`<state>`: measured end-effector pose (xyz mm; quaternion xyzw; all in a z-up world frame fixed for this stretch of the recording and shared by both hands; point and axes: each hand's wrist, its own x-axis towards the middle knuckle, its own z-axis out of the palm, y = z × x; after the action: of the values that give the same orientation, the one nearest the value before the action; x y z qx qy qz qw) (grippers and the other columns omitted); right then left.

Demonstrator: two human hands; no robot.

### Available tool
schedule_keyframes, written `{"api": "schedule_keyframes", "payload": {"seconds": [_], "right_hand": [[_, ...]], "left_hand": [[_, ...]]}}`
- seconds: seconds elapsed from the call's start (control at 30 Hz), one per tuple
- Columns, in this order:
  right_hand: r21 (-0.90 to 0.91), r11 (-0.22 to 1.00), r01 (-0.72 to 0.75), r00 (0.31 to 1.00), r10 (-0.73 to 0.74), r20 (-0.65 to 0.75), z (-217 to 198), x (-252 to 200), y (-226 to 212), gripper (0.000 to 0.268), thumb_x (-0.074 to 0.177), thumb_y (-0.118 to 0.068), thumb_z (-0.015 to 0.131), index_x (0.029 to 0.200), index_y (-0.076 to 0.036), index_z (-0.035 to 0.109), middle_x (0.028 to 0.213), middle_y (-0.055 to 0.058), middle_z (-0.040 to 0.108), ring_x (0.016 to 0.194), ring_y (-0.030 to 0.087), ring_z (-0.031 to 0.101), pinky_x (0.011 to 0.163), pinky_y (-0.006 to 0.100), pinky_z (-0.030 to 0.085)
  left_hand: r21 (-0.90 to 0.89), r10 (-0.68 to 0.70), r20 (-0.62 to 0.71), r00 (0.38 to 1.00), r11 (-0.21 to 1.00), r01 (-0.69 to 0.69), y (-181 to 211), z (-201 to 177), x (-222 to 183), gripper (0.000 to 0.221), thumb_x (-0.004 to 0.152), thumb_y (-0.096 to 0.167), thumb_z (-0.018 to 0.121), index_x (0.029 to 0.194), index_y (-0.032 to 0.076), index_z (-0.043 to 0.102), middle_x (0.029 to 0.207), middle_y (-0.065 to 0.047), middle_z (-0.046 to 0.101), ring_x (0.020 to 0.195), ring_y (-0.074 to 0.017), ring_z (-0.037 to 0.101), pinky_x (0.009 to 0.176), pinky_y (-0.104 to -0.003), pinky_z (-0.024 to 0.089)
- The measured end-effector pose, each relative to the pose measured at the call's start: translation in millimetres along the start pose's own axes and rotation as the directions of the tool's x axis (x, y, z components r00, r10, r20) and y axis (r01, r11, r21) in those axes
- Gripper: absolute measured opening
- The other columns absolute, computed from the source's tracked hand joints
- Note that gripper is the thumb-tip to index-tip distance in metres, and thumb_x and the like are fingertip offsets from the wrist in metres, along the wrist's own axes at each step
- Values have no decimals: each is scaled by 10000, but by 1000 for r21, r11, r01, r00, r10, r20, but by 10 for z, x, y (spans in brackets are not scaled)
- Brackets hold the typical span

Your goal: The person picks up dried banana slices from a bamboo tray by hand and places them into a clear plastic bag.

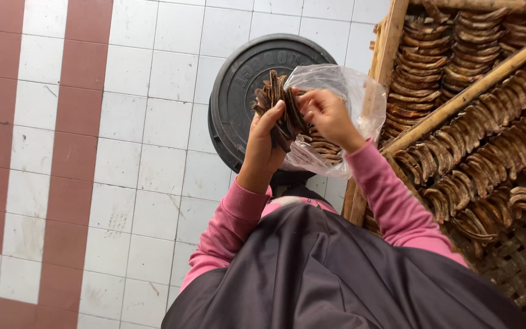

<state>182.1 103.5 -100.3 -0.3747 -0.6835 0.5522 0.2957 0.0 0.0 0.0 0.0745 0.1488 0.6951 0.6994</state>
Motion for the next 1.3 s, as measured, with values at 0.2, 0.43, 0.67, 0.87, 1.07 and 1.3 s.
{"api": "schedule_keyframes", "payload": {"seconds": [0.2,0.43,0.67,0.87,1.07,1.3], "right_hand": [[109,987,122,990,-129,62,-78,-299,-1364,397,937,14,777,1278,15,572,1055,57,650,938,103,669,820,239,574],[-394,917,59,973,-141,-184,-300,-276,-1462,163,1013,-1,694,1171,-25,725,1033,118,741,896,173,729,785,286,587],[-797,602,-51,997,-10,-72,-37,65,-87,79,962,-27,584,1012,5,636,978,248,685,908,426,678,792,499,532],[-825,539,-170,957,-109,-268,-26,252,774,289,921,27,552,1208,4,564,1006,193,693,927,395,685,775,497,541],[-977,213,-8,957,-282,-69,-208,278,1124,214,937,-64,528,1141,-57,591,956,123,692,894,316,684,741,441,551],[-1000,-14,1,933,-361,6,-116,257,1065,89,964,-127,556,1023,-98,616,938,64,668,897,248,660,754,402,509]], "left_hand": [[111,64,-63,996,992,-56,-140,-7,96,384,1053,25,601,1416,-81,535,1341,-175,657,1229,-265,648,1043,-402,554],[71,150,-189,970,988,-139,-123,12,134,385,968,-31,600,1337,22,501,1288,-110,630,1217,-244,640,975,-426,595],[83,158,-194,968,986,-145,-94,-37,-24,343,995,-26,606,1326,-10,518,1290,-107,629,1185,-221,646,958,-405,604],[101,146,-148,978,986,-132,-124,-7,-197,364,969,-28,614,1319,8,525,1290,-109,625,1172,-216,645,955,-383,592],[69,111,-121,986,992,-103,-125,-40,-245,376,964,-35,625,1323,12,524,1296,-114,616,1178,-221,635,962,-382,588],[52,87,-102,991,995,-82,-129,-107,-244,379,968,-20,632,1326,27,515,1292,-99,625,1185,-225,635,967,-405,575]]}}
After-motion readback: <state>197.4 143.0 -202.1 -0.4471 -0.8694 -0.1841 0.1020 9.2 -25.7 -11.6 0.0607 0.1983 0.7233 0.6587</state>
